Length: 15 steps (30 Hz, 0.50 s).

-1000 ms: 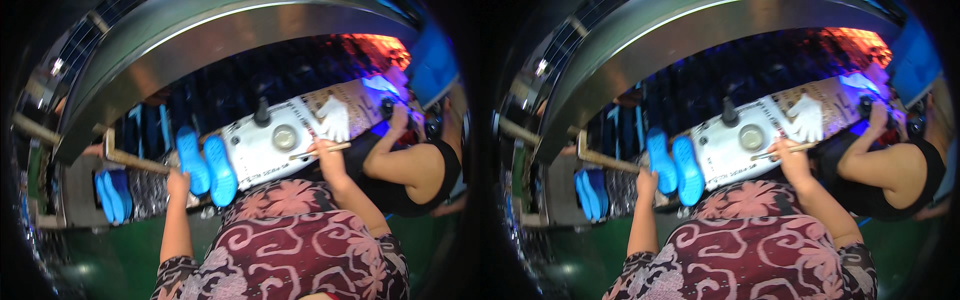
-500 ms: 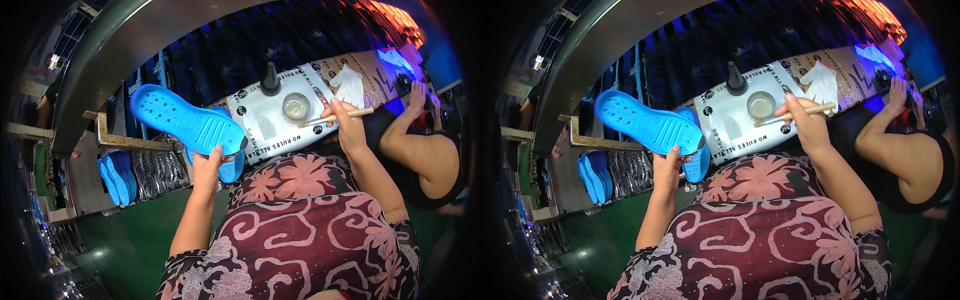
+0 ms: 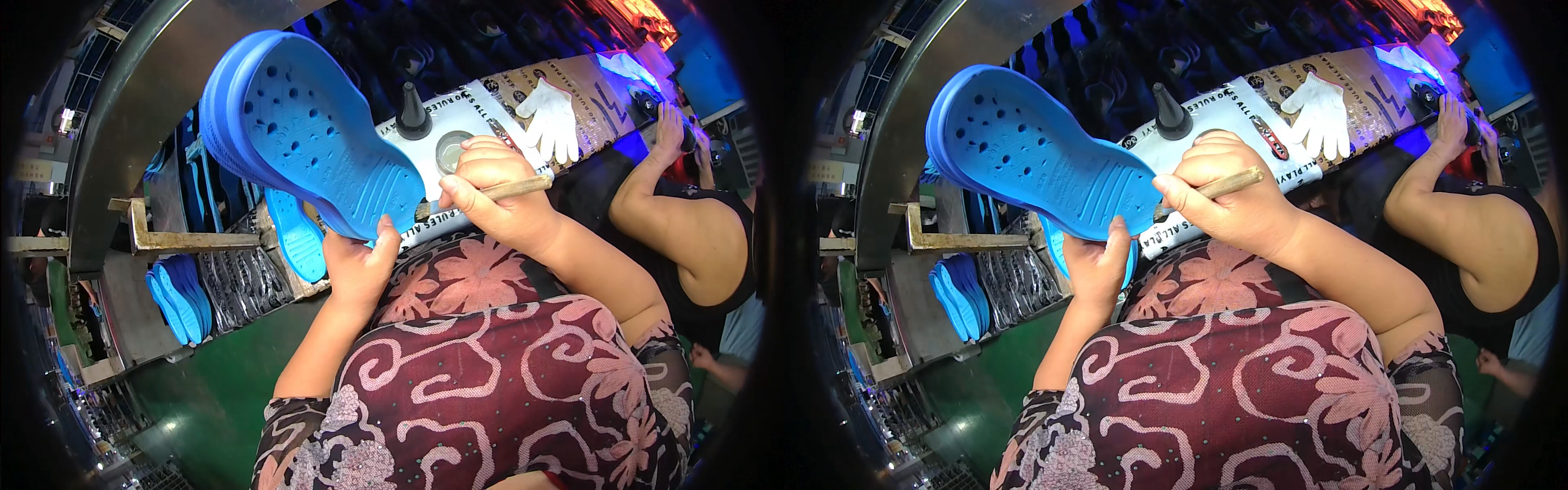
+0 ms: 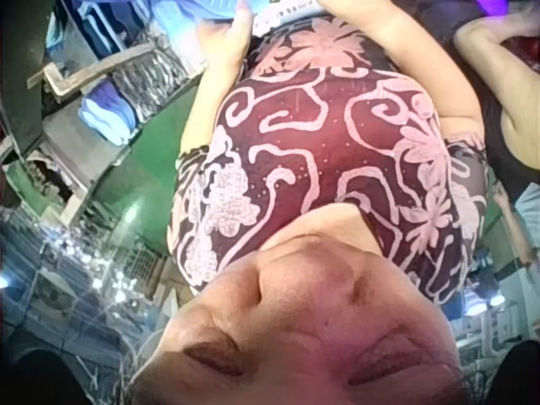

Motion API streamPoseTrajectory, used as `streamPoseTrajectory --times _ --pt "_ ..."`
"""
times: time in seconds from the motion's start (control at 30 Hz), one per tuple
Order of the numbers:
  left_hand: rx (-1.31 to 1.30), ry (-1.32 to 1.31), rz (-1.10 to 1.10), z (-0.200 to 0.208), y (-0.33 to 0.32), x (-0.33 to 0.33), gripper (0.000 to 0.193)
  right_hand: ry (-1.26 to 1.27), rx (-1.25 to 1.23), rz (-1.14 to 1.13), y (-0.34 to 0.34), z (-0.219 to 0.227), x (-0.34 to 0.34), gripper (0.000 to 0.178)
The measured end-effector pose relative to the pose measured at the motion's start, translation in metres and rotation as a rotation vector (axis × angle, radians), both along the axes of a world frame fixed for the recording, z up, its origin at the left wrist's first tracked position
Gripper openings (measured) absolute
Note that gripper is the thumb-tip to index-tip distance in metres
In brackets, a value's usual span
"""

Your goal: The person takes shoe soles one at a time, applies adhesive from a container onto each sole using a brush, and places the soles onto an overhead conveyor belt.

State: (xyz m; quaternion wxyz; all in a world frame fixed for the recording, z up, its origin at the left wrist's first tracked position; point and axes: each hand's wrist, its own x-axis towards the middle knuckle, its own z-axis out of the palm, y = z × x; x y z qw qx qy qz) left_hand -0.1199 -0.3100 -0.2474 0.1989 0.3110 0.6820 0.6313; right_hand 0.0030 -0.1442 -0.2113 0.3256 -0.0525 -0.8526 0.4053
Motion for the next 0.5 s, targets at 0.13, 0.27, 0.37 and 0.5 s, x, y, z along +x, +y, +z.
streamPoseTrajectory --times 0.13,0.27,0.37,0.5 --pt "-0.030 0.061 -0.075 -0.0004 0.0008 -0.0023 0.032 0.025 0.078 -0.037 0.0017 -0.0090 -0.0004 0.027" --pt "-0.009 0.107 -0.056 -0.0012 0.0008 -0.0004 0.032 -0.051 0.078 -0.046 0.0065 -0.0042 0.0047 0.027" --pt "-0.010 0.092 -0.069 -0.0024 0.0006 0.0004 0.033 0.002 0.046 -0.022 0.0038 -0.0059 0.0001 0.027" --pt "-0.006 0.120 -0.060 -0.0062 0.0004 -0.0010 0.034 0.041 0.164 -0.040 0.0041 -0.0116 -0.0011 0.023"
